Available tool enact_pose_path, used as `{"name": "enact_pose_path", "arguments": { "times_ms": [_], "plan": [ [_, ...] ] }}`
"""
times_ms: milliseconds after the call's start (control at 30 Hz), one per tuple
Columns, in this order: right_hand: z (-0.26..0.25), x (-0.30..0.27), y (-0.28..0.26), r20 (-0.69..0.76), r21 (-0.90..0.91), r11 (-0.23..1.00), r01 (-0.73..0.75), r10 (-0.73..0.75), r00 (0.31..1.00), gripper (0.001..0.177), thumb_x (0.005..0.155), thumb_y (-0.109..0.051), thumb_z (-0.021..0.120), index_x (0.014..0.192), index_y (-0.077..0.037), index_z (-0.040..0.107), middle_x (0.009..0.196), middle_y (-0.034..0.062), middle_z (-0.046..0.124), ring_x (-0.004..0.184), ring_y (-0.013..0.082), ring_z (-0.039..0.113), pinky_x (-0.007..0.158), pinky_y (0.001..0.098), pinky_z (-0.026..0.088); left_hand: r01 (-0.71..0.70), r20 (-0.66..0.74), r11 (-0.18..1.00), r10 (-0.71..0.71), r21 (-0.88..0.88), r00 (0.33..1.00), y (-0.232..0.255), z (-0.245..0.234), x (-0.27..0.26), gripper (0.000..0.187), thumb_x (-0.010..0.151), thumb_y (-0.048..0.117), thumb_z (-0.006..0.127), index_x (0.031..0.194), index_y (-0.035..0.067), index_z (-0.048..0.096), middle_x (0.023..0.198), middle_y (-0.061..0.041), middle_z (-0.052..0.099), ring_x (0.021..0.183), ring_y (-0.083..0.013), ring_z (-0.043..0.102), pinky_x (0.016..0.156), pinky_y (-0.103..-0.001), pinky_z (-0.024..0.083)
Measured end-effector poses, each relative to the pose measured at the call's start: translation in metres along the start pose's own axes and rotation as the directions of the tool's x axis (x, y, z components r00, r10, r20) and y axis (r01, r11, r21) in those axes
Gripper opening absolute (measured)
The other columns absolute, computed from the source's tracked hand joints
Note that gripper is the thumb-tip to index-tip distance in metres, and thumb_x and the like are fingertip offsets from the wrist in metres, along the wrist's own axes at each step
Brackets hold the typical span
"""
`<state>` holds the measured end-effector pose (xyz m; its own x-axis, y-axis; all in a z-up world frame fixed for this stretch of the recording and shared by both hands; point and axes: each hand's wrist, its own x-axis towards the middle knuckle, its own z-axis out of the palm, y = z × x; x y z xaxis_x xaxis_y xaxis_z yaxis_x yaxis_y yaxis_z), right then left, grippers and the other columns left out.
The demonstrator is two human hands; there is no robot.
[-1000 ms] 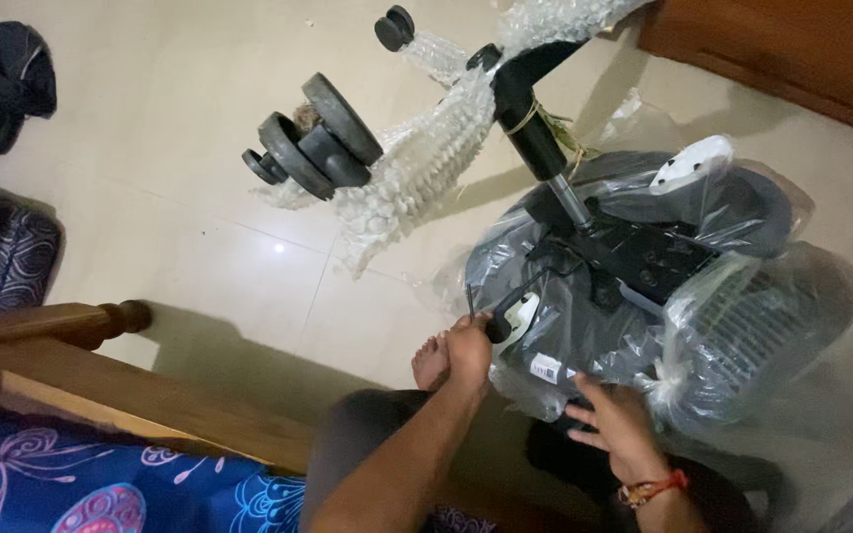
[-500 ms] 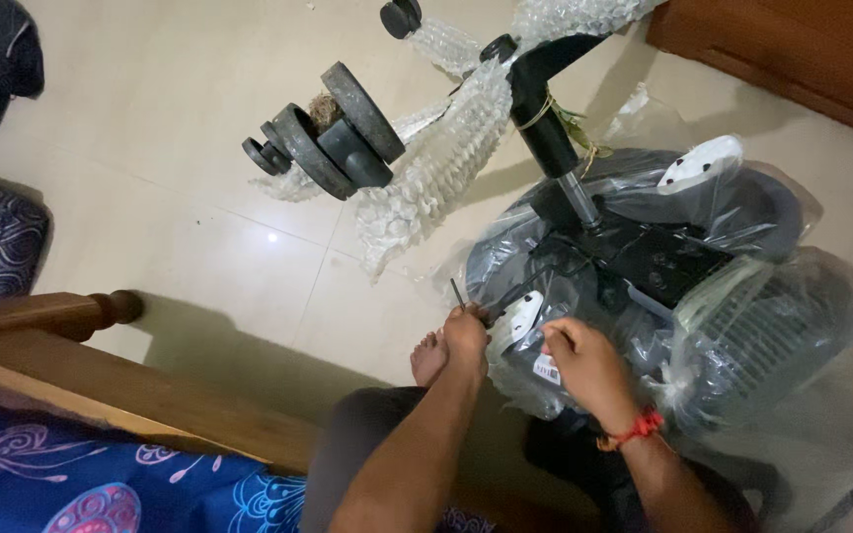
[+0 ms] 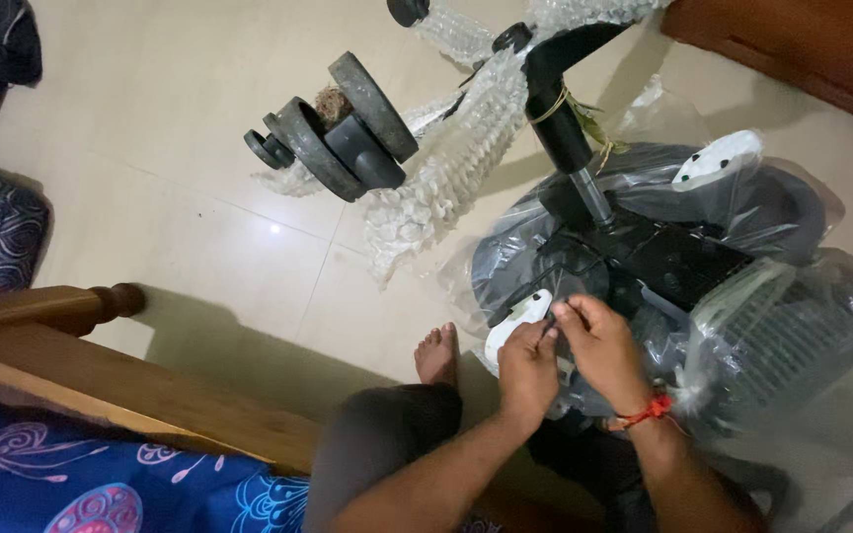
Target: The person sits on the floor and uses an Allen key to tighten a bolt on the underside of an office chair base. They remove a white plastic cap, insert the tool, and turn it to secure the connection between the base and the chair frame.
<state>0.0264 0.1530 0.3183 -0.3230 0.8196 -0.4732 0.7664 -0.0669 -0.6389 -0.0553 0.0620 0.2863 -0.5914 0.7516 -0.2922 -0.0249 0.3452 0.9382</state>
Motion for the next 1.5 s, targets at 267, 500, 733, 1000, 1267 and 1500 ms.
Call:
{"name": "enact_pose_path", "arguments": {
  "times_ms": [267,500,733,1000,1267,1500],
  "plan": [
    [0.000,0.009,0.042,-0.024,0.188,0.980,-0.060,0.066,0.998,0.025,0.094,-0.024,0.066,0.098,0.001,0.069,0.085,0.0065,0.078,0.076,0.0132,0.076,0.064,0.0291,0.057,0.096,-0.159,0.954,-0.052,0.283,0.986,-0.052,0.011,-0.012,0.022,0.080,0.009,0.071,0.102,0.007,0.073,0.099,-0.017,0.070,0.098,-0.0394,0.064,0.083,-0.050,0.046],
    [0.055,0.033,0.052,0.017,-0.096,0.995,0.027,-0.025,1.000,0.018,0.088,-0.018,0.075,0.088,0.000,0.075,0.081,0.0134,0.076,0.073,0.0220,0.073,0.067,0.0365,0.053,0.433,-0.148,0.894,-0.415,0.119,0.898,-0.178,0.025,0.012,0.037,0.082,0.003,0.058,0.117,0.007,0.071,0.110,-0.017,0.073,0.105,-0.0363,0.069,0.095,-0.043,0.052],
    [0.083,0.050,0.064,-0.040,0.084,0.996,-0.010,0.013,0.999,0.020,0.088,-0.017,0.075,0.083,0.002,0.073,0.073,0.0121,0.075,0.062,0.0174,0.069,0.060,0.0342,0.052,0.086,-0.045,0.981,-0.095,-0.175,0.994,-0.243,0.042,0.045,0.043,0.079,-0.014,0.051,0.113,-0.003,0.074,0.109,-0.013,0.077,0.107,-0.0225,0.071,0.098,-0.031,0.051],
    [0.087,0.055,0.074,0.006,0.053,0.993,-0.101,0.101,0.995,0.021,0.087,-0.018,0.077,0.082,0.002,0.075,0.073,0.0119,0.077,0.062,0.0160,0.071,0.059,0.0314,0.052,0.230,0.074,0.920,-0.218,-0.319,0.973,-0.236,0.031,0.048,0.043,0.082,-0.014,0.055,0.120,-0.004,0.073,0.118,-0.012,0.075,0.109,-0.0186,0.068,0.100,-0.029,0.050],
    [0.088,0.054,0.075,0.006,0.059,0.997,-0.051,0.051,0.999,0.024,0.087,-0.022,0.075,0.083,0.002,0.075,0.076,0.0127,0.078,0.066,0.0187,0.073,0.062,0.0323,0.054,0.295,0.059,0.912,-0.290,-0.285,0.955,-0.240,0.035,0.050,0.046,0.082,-0.015,0.052,0.121,-0.002,0.074,0.115,-0.011,0.077,0.106,-0.0169,0.070,0.098,-0.027,0.051],
    [0.084,0.048,0.064,-0.013,-0.048,0.995,-0.090,0.090,0.996,0.023,0.085,-0.022,0.075,0.085,0.001,0.076,0.081,0.0158,0.078,0.071,0.0246,0.076,0.066,0.0375,0.055,0.239,0.057,0.945,-0.232,-0.224,0.971,-0.239,0.033,0.052,0.048,0.079,-0.016,0.052,0.120,0.000,0.074,0.111,-0.009,0.077,0.102,-0.0141,0.070,0.096,-0.025,0.052]
  ]
}}
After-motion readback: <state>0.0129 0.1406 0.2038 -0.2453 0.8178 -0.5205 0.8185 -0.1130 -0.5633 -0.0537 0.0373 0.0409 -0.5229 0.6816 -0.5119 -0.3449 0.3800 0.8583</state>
